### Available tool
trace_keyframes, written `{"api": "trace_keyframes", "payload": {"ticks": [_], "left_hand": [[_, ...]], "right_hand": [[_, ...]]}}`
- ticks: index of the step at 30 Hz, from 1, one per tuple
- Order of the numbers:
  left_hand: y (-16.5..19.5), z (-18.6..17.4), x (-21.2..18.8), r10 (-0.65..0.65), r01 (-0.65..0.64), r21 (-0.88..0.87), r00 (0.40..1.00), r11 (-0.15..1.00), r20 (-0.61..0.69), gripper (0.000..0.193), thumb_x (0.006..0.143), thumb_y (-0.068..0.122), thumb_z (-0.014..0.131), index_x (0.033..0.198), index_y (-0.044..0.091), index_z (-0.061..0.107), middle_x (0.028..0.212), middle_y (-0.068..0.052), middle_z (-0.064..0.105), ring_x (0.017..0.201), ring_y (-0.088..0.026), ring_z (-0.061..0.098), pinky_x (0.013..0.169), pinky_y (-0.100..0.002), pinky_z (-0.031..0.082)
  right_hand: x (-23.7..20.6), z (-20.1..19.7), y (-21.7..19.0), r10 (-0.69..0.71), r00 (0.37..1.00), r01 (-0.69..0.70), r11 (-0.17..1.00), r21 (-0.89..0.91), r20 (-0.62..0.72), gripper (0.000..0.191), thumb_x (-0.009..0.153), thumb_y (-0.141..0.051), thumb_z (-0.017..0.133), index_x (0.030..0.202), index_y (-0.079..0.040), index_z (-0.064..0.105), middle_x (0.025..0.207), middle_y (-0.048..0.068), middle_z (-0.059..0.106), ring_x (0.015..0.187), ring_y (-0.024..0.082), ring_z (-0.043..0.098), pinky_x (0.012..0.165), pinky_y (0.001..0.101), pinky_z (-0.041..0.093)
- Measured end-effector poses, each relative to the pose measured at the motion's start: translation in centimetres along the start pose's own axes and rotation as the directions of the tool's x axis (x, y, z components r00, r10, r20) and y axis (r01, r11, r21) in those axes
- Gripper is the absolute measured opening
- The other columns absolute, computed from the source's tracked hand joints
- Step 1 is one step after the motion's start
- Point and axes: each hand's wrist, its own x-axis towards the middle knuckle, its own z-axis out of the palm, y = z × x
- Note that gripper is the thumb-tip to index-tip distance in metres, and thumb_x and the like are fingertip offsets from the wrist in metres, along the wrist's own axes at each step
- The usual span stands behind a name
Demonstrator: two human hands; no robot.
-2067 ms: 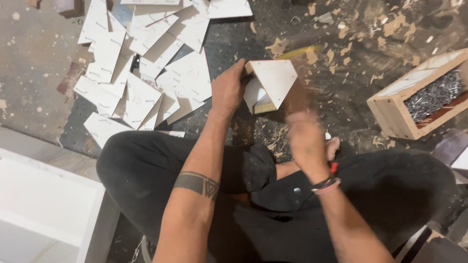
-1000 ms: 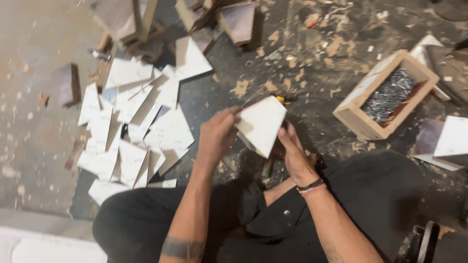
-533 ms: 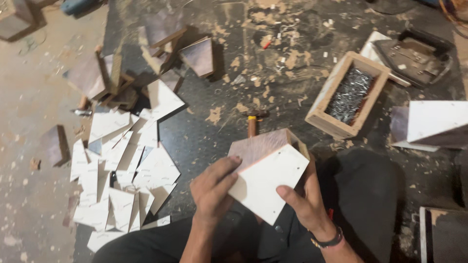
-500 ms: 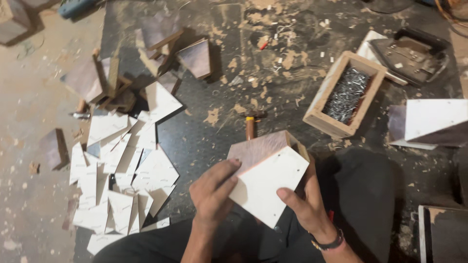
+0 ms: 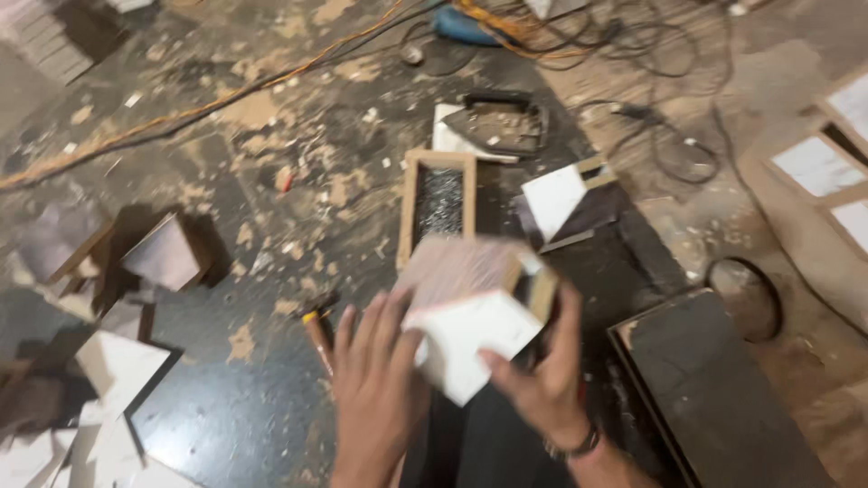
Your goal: The person sits on the workshop floor and assembles small wooden boxes. They pick up white triangular panels, fit them onto wooden forms, take nails from a wooden nail box, and hammer the nails in to attach the panels, repeating the process for several pieces.
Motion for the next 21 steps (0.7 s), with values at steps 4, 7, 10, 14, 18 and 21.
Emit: {"api": "trace_keyframes", "payload": {"ticks": [4, 7, 10, 14, 18, 21], "left_hand": [[4.7, 2.9, 4.0, 0.124, -0.117, -0.065, 0.984, 0.991, 0.129, 0.057, 0.078, 0.007, 0.068, 0.134, 0.007, 0.059, 0.148, -0.014, 0.054, 0.140, -0.031, 0.045, 0.116, -0.061, 0.023], [7.1, 3.7, 4.3, 0.191, -0.170, -0.160, 0.974, 0.972, 0.123, 0.051, 0.083, 0.007, 0.068, 0.133, 0.009, 0.061, 0.141, -0.010, 0.059, 0.137, -0.028, 0.050, 0.118, -0.058, 0.027], [7.6, 3.6, 2.9, 0.187, -0.157, -0.228, 0.976, 0.961, 0.114, 0.046, 0.084, 0.008, 0.069, 0.129, 0.008, 0.064, 0.135, -0.009, 0.062, 0.132, -0.028, 0.054, 0.118, -0.056, 0.032], [6.3, 2.7, 0.2, 0.156, -0.117, -0.285, 0.981, 0.951, 0.118, 0.043, 0.083, 0.007, 0.070, 0.125, 0.010, 0.067, 0.127, -0.006, 0.065, 0.126, -0.025, 0.059, 0.117, -0.051, 0.038], [5.9, 2.9, -2.7, 0.324, -0.258, -0.388, 0.939, 0.885, 0.114, 0.041, 0.088, 0.013, 0.068, 0.129, 0.011, 0.065, 0.130, -0.006, 0.065, 0.127, -0.026, 0.060, 0.117, -0.048, 0.041], [3.5, 2.6, -4.8, 0.187, -0.092, -0.414, 0.963, 0.906, 0.196, 0.042, 0.087, 0.013, 0.069, 0.129, 0.011, 0.065, 0.129, -0.007, 0.065, 0.126, -0.027, 0.060, 0.115, -0.048, 0.042]], "right_hand": [[6.1, -5.3, 1.0, -0.256, 0.942, 0.192, 0.941, -0.280, -0.216, 0.097, 0.085, -0.022, 0.087, 0.155, 0.004, 0.026, 0.143, 0.018, 0.049, 0.131, 0.029, 0.053, 0.114, 0.0433, 0.047], [11.8, -9.1, 3.2, -0.378, 0.890, 0.223, 0.849, -0.480, -0.255, 0.095, 0.088, -0.017, 0.090, 0.155, 0.004, 0.027, 0.145, 0.022, 0.050, 0.134, 0.034, 0.052, 0.120, 0.0475, 0.044], [15.2, -11.8, 6.1, -0.296, 0.911, 0.079, 0.807, -0.585, -0.287, 0.098, 0.084, -0.025, 0.093, 0.154, 0.002, 0.030, 0.142, 0.025, 0.055, 0.132, 0.038, 0.056, 0.114, 0.0480, 0.045], [16.1, -12.6, 9.6, -0.232, 0.917, -0.059, 0.727, -0.685, -0.325, 0.100, 0.080, -0.033, 0.094, 0.151, 0.002, 0.034, 0.137, 0.029, 0.056, 0.128, 0.042, 0.056, 0.108, 0.0489, 0.044], [15.2, -12.2, 10.2, -0.220, 0.920, -0.055, 0.746, -0.664, -0.324, 0.105, 0.079, -0.040, 0.092, 0.154, 0.003, 0.033, 0.142, 0.029, 0.053, 0.132, 0.042, 0.053, 0.113, 0.0501, 0.042], [13.4, -10.7, 8.3, -0.269, 0.921, -0.120, 0.493, -0.862, -0.283, 0.114, 0.075, -0.039, 0.100, 0.155, 0.005, 0.031, 0.153, 0.032, 0.038, 0.144, 0.047, 0.030, 0.118, 0.0612, 0.020]]}}
